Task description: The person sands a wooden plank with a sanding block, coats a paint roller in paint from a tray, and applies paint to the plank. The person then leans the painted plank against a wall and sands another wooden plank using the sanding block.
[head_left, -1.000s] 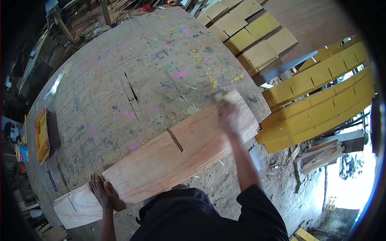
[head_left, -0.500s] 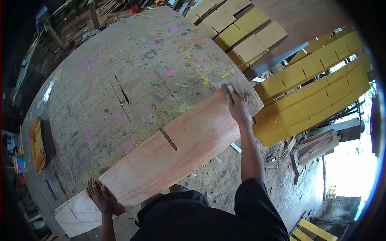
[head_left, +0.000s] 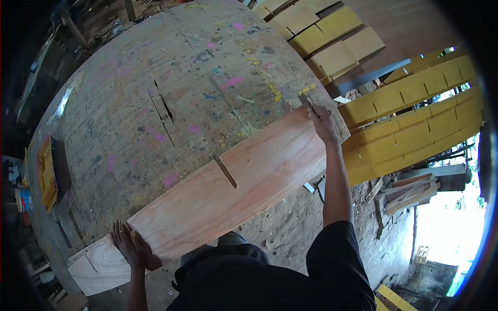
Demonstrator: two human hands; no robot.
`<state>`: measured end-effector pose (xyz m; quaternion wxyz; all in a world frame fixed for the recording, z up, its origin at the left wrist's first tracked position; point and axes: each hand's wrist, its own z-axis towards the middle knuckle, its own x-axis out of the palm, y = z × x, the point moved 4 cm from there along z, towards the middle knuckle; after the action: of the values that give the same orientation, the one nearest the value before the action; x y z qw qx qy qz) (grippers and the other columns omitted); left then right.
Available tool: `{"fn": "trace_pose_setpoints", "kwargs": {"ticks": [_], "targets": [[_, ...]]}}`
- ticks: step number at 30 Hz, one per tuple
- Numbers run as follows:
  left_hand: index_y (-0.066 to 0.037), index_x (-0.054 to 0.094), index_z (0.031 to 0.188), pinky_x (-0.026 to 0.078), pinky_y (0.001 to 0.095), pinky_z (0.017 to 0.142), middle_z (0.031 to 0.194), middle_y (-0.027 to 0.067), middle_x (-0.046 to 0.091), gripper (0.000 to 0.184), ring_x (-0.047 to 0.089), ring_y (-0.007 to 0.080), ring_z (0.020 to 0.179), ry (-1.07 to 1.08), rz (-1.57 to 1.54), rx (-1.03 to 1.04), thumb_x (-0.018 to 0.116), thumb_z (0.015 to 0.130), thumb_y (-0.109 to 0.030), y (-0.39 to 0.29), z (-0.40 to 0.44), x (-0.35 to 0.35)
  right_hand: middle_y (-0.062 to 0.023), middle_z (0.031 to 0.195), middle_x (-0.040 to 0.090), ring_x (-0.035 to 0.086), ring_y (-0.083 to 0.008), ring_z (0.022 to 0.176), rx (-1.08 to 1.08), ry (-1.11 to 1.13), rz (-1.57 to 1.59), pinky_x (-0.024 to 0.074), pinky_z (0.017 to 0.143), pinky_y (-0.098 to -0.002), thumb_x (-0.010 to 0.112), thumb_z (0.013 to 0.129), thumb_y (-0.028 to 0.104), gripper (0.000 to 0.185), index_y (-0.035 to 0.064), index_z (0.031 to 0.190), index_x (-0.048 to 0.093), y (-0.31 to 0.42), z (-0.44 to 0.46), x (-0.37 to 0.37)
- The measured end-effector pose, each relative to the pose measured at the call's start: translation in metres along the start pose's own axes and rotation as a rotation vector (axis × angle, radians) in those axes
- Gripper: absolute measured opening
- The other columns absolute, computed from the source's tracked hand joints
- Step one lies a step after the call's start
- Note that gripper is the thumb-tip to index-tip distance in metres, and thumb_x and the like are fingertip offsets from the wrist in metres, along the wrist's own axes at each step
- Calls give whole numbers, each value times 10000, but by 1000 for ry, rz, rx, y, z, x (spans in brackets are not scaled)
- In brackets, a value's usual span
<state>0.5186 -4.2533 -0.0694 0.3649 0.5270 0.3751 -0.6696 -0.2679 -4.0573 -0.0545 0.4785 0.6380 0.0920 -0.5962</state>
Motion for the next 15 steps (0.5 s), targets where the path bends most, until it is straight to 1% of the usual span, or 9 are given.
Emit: {"fn": "trace_pose_setpoints", "kwargs": {"ticks": [1,2,4,6,9,10,12,14,15], "targets": [[26,490,1485,196,557,1281,1559,220,500,541,379,392,1523,-2,6,14,485,1030,-266,3,-1,2,-248,1170,677,614,-474,1117,18,-12,50,497,960,-485,618,1025,291,344,64,1270,699,5,-1,-6],[26,488,1487,199,558,1281,1562,217,498,548,380,389,1523,-15,8,16,488,1032,-278,4,-1,6,-241,1089,689,656,-416,1059,120,39,0,509,922,-449,625,1025,279,332,32,1230,712,15,-20,-21],[25,486,1489,204,559,1280,1568,213,492,551,380,389,1523,-13,1,-4,492,1031,-283,-2,1,1,-215,1017,705,679,-331,1004,90,-66,123,517,899,-425,644,1018,239,311,0,1201,722,18,-75,-49],[24,484,1490,208,561,1279,1573,209,486,555,380,388,1523,-5,-3,-18,497,1031,-288,-6,2,-2,-155,945,705,662,-269,929,118,23,-53,519,857,-416,676,1007,217,312,-10,1216,722,-18,-117,-71],[24,486,1488,214,565,1278,1581,205,478,551,382,389,1521,-5,14,-3,507,1024,-272,-4,3,-4,-135,908,694,640,-276,871,168,35,35,508,814,-420,678,1012,232,291,-9,1167,731,-28,-110,-67],[24,490,1483,213,566,1278,1580,206,479,545,383,390,1520,-10,5,-1,511,1019,-261,-1,2,-2,-163,881,683,648,-287,872,6,-200,54,496,797,-426,648,1028,268,292,-6,1088,729,-14,-93,-54],[23,494,1478,211,568,1278,1579,207,479,538,384,391,1519,-6,14,5,515,1014,-249,1,0,2,-226,968,696,677,-337,959,115,22,11,505,842,-448,618,1039,290,315,-7,1055,721,7,-36,-31],[20,498,1471,204,567,1282,1574,204,483,540,383,386,1519,6,-18,7,540,1001,-243,-1,1,-1,-267,1140,682,646,-429,1041,71,30,-53,503,919,-509,610,1033,271,319,2,1175,706,-5,-8,-12],[20,498,1471,204,567,1282,1574,204,483,540,383,386,1519,7,-8,7,540,1001,-243,-1,3,-1,-267,1140,682,646,-429,1041,73,34,-44,503,919,-509,610,1033,271,319,2,1175,706,-11,-14,-14]]}}
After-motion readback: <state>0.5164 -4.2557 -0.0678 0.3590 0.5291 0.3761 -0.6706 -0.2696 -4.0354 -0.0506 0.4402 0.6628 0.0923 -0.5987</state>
